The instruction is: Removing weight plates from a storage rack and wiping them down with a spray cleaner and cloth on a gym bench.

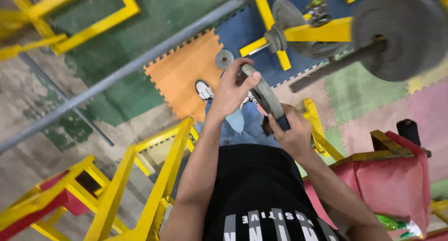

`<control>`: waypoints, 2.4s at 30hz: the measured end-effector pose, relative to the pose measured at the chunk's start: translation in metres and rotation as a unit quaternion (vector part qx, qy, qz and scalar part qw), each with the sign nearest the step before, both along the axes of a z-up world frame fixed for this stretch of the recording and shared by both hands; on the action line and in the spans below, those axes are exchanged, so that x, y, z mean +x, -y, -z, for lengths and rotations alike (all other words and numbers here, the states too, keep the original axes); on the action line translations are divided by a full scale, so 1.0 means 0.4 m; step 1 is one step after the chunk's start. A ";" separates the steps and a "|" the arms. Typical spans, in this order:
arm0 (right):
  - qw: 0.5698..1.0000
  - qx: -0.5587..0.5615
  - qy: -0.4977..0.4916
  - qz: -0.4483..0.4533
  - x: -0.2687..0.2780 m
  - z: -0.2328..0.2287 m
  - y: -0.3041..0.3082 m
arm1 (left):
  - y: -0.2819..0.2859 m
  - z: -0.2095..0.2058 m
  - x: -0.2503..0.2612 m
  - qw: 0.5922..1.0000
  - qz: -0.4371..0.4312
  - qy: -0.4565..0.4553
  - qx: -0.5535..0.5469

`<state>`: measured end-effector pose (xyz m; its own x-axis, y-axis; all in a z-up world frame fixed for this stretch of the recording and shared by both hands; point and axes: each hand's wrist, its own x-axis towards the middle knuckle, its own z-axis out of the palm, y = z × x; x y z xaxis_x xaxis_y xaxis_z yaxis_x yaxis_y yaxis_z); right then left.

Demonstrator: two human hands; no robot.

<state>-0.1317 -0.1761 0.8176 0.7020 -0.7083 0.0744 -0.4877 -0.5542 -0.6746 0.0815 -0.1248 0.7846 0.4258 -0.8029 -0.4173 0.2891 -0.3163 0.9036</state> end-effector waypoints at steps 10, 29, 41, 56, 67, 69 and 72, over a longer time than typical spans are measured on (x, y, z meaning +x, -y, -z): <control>0.934 0.242 -0.263 0.018 0.169 0.707 0.021 | -0.287 0.957 -0.138 0.982 -0.146 -0.033 0.115; 0.869 0.362 -0.330 0.067 -0.022 2.117 -0.044 | -0.375 1.868 -0.353 0.919 -0.137 -0.198 0.312; 0.796 0.522 -0.175 0.253 -0.067 2.191 -0.023 | -0.315 1.888 -0.376 0.925 -0.135 -0.175 0.309; 0.899 0.309 -0.306 0.046 0.041 1.122 0.030 | -0.298 1.292 -0.147 0.962 -0.145 -0.091 0.212; 0.936 0.247 -0.200 0.154 -0.020 0.547 0.078 | -0.198 0.659 0.282 0.974 -0.056 -0.148 0.160; 0.943 0.214 -0.177 0.181 -0.046 0.464 0.069 | -0.156 0.555 0.302 0.981 -0.018 -0.098 0.165; 0.944 0.184 -0.153 0.227 -0.071 0.322 0.066 | -0.062 0.406 0.290 0.986 0.034 -0.082 0.140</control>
<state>-0.1601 -0.2027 0.6889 0.2693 -0.8796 -0.3921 -0.8220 0.0022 -0.5695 0.1975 -0.1000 0.6222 0.2822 -0.6711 -0.6855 0.3936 -0.5707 0.7207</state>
